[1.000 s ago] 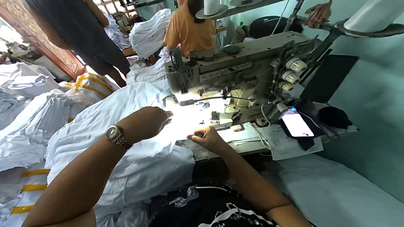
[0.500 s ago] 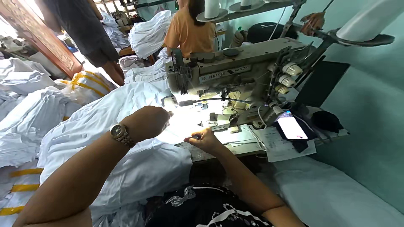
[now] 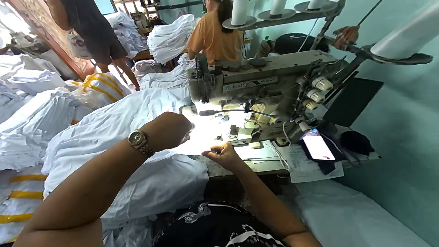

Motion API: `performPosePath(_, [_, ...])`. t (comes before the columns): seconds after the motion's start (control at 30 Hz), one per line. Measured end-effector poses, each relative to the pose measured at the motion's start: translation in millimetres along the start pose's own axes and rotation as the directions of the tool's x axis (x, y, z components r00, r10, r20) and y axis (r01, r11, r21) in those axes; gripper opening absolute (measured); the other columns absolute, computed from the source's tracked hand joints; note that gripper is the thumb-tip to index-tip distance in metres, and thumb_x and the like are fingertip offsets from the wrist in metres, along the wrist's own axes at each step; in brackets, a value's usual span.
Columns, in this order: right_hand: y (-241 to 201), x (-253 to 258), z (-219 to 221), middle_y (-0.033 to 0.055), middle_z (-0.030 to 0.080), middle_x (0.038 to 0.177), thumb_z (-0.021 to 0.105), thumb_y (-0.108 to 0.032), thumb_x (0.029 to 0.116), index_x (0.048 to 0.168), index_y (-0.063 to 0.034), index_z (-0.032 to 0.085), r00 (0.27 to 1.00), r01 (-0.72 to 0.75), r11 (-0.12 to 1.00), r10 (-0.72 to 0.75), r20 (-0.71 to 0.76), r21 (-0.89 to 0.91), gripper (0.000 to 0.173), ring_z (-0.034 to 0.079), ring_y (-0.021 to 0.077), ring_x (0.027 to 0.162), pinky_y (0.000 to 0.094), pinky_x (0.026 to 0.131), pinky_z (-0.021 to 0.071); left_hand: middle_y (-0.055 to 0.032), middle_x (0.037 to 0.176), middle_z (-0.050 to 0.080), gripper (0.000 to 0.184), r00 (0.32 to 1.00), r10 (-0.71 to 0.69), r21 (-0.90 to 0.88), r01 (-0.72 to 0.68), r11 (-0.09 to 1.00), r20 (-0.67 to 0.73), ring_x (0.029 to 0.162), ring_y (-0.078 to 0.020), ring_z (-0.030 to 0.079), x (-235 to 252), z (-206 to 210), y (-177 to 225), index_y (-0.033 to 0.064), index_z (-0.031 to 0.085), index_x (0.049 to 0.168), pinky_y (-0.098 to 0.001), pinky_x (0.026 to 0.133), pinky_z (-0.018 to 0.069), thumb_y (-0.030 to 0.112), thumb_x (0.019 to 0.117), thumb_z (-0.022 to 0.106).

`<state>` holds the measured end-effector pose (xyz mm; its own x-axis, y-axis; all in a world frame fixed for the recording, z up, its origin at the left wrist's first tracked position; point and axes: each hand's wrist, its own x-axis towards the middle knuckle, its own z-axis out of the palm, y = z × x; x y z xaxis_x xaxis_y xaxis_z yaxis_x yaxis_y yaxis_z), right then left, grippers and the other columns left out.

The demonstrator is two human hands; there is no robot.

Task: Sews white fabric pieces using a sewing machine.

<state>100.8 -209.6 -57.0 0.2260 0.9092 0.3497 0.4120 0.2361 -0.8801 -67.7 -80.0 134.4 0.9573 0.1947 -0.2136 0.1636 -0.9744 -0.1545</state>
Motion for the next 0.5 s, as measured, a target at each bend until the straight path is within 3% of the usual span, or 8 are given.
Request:
performPosePath(0.1, [1.8,-2.0,-0.3,-0.004,0.061,0.071,0.076,-0.031,0.0895,0.071,-0.006,0.069,0.999,0.034,0.999,-0.034,-0.002,0.021,0.032,0.048,-0.0042,0.062,0.0167,0.061,0.0418,-0.0016,0.076,0.066,0.01,0.995,0.093,-0.133,-0.09,0.987,0.018,0.072,-0.02,0.065,-1.7,-3.4,8.3,0.0143,0.073,0.091,-0.0451,0.065,0.0529,0.024,0.0946,0.071])
performPosePath(0.2, [-0.9,-2.6,0.4,-0.0056,0.061,0.072,0.078,-0.031,0.0883,0.071,-0.0073,0.069,1.0,0.024,1.0,-0.024,-0.007,0.013,0.031,0.047,-0.0062,0.062,0.0149,0.06,0.0407,-0.0049,0.083,0.069,0.008,0.997,0.077,-0.048,-0.078,0.996,-0.031,0.078,-0.0246,0.068,0.5,2.0,6.0,0.0133,0.074,0.093,-0.0486,0.068,0.055,0.02,0.0939,0.071])
performPosePath(0.33, [-1.2,-3.0,-1.2,-0.0066,0.062,0.072,0.079,-0.03,0.0874,0.073,-0.0079,0.071,0.999,0.029,0.999,-0.028,-0.017,0.037,0.028,0.047,-0.0071,0.062,0.014,0.061,0.041,-0.004,0.084,0.07,0.006,0.993,0.118,-0.086,-0.12,0.989,-0.03,0.079,-0.0228,0.068,0.8,2.8,13.2,0.014,0.075,0.093,-0.0465,0.069,0.0546,0.019,0.093,0.072])
performPosePath(0.5, [0.5,-3.1,-1.2,-0.006,0.063,0.075,0.079,-0.03,0.0884,0.072,-0.0084,0.072,0.998,0.057,0.997,-0.056,-0.029,0.045,0.028,0.048,-0.007,0.063,0.0139,0.061,0.0416,-0.0032,0.083,0.068,0.008,0.995,0.084,-0.012,-0.085,0.996,-0.055,0.077,-0.0216,0.067,3.5,3.4,8.0,0.0142,0.074,0.091,-0.0443,0.067,0.0537,0.021,0.0939,0.07])
